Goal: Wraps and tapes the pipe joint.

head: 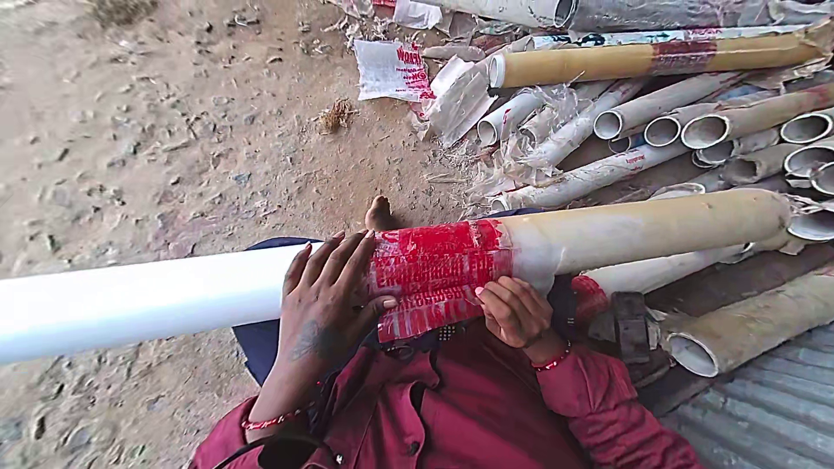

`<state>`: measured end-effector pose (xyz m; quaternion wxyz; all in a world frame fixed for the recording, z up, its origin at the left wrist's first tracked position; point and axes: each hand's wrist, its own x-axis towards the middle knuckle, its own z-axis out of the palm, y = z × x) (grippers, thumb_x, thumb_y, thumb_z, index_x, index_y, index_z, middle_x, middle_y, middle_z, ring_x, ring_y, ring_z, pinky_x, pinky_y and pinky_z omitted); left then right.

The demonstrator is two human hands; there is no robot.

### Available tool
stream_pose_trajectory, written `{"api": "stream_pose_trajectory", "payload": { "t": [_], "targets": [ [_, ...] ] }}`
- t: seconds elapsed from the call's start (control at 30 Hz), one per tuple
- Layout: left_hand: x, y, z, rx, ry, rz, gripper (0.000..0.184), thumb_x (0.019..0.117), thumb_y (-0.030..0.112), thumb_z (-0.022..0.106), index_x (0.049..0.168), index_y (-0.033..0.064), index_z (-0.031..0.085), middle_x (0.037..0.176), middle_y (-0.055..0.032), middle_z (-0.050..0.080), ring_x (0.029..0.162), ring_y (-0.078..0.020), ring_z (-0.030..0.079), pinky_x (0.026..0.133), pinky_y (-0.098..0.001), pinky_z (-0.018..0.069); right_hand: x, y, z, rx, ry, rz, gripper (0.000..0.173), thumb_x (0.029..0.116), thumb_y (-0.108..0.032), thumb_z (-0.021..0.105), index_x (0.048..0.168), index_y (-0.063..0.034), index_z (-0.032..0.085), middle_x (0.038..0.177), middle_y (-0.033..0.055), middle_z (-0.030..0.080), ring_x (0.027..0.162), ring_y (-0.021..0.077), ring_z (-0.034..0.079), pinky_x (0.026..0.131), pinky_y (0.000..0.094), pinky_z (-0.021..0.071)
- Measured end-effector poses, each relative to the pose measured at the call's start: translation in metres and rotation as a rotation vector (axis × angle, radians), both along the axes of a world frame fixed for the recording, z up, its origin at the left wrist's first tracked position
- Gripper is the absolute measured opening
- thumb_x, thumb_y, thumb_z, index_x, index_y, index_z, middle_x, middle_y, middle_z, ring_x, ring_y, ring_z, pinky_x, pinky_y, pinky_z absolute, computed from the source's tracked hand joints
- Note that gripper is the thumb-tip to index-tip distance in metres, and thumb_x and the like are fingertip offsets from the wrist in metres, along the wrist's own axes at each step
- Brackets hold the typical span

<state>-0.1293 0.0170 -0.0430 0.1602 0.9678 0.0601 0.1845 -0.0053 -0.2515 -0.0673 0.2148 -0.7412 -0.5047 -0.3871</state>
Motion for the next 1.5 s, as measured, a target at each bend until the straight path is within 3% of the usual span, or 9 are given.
{"api": "stream_pose_trajectory", "payload": {
  "t": [0.17,0.43,0.57,0.63,0.8,0.97,1.07,1.17,1.5],
  "targets": [
    [0.001,0.000,-0.002,0.001,-0.014,-0.007,0.095,0.0914,0.083,0.029,0.142,0.0087,0.061,0.142,-0.0136,0.063,0.135,-0.0364,0.055,0.111,-0.0637,0.0328,0.001,-0.006,0.008,0.007,0.076,0.060,0.020,0.1083,-0.021,0.048,0.102,-0.0092,0.063,0.088,0.0069,0.071,0.085,0.0196,0.068,0.088,0.0262,0.0540],
    [0.004,-0.007,-0.003,0.025,-0.042,0.031,0.103,0.0714,0.081,0.061,0.142,0.0066,0.060,0.138,-0.0135,0.065,0.131,-0.0346,0.059,0.111,-0.0645,0.0328,0.028,0.004,0.061,0.256,0.698,-0.140,0.033,0.1101,-0.017,0.045,0.105,0.0110,0.063,0.073,-0.0018,0.060,0.067,-0.0083,0.054,0.064,0.0079,0.0464],
    [0.002,-0.009,-0.006,0.025,-0.064,0.047,0.102,0.0700,0.077,0.066,0.143,0.0056,0.059,0.137,-0.0126,0.066,0.132,-0.0320,0.058,0.113,-0.0608,0.0315,0.041,0.001,0.078,0.117,0.826,-0.073,0.038,0.1036,-0.026,0.060,0.108,0.0106,0.065,0.093,0.0035,0.070,0.085,-0.0109,0.060,0.079,0.0073,0.0497],
    [0.002,-0.009,-0.006,0.019,-0.071,0.051,0.099,0.0703,0.077,0.067,0.142,0.0085,0.060,0.139,-0.0107,0.065,0.132,-0.0308,0.058,0.113,-0.0601,0.0319,0.036,0.001,0.075,0.049,0.852,-0.018,0.039,0.0975,-0.031,0.069,0.106,0.0069,0.067,0.097,0.0043,0.069,0.079,-0.0103,0.055,0.070,0.0054,0.0449],
    [0.000,-0.009,-0.004,0.005,-0.057,0.045,0.097,0.0736,0.077,0.065,0.142,0.0087,0.060,0.140,-0.0116,0.064,0.133,-0.0316,0.057,0.113,-0.0614,0.0309,0.020,-0.002,0.059,-0.068,0.735,-0.016,0.026,0.0938,-0.021,0.073,0.104,0.0022,0.067,0.113,0.0168,0.071,0.081,0.0025,0.060,0.066,0.0102,0.0441],
    [0.001,-0.016,0.017,-0.124,-0.033,-0.111,0.065,0.0817,0.048,0.072,0.138,0.0175,0.065,0.143,-0.0117,0.061,0.141,-0.0415,0.046,0.114,-0.0702,0.0242,0.037,-0.016,0.052,0.226,0.562,-0.196,0.021,0.0997,-0.013,0.064,0.101,0.0086,0.062,0.089,0.0093,0.066,0.067,-0.0065,0.048,0.060,0.0073,0.0383],
    [0.020,-0.046,0.034,-0.186,-0.061,-0.320,0.032,0.0982,0.028,0.057,0.126,0.0219,0.070,0.129,-0.0002,0.069,0.134,-0.0246,0.055,0.115,-0.0556,0.0305,0.060,-0.021,0.050,0.218,0.488,-0.387,0.024,0.1023,-0.014,0.060,0.106,0.0085,0.065,0.089,0.0127,0.066,0.061,-0.0022,0.044,0.055,0.0128,0.0358],
    [0.051,-0.085,0.029,-0.185,-0.175,-0.399,0.028,0.1024,0.020,0.053,0.122,0.0132,0.072,0.114,-0.0057,0.074,0.109,-0.0206,0.068,0.098,-0.0382,0.0480,0.064,-0.017,0.050,0.119,0.463,-0.497,0.025,0.1057,-0.017,0.055,0.108,0.0024,0.070,0.093,0.0157,0.073,0.064,0.0102,0.057,0.058,0.0235,0.0430],
    [0.045,-0.089,-0.013,0.159,-0.460,-0.558,0.012,0.1035,0.007,0.054,0.108,0.0110,0.065,0.096,-0.0025,0.066,0.088,-0.0171,0.055,0.087,-0.0309,0.0369,0.051,-0.030,0.020,0.307,0.271,-0.384,0.033,0.1076,-0.018,0.049,0.089,0.0041,0.065,0.073,0.0098,0.067,0.073,0.0043,0.066,0.068,0.0156,0.0495]
  ]
}}
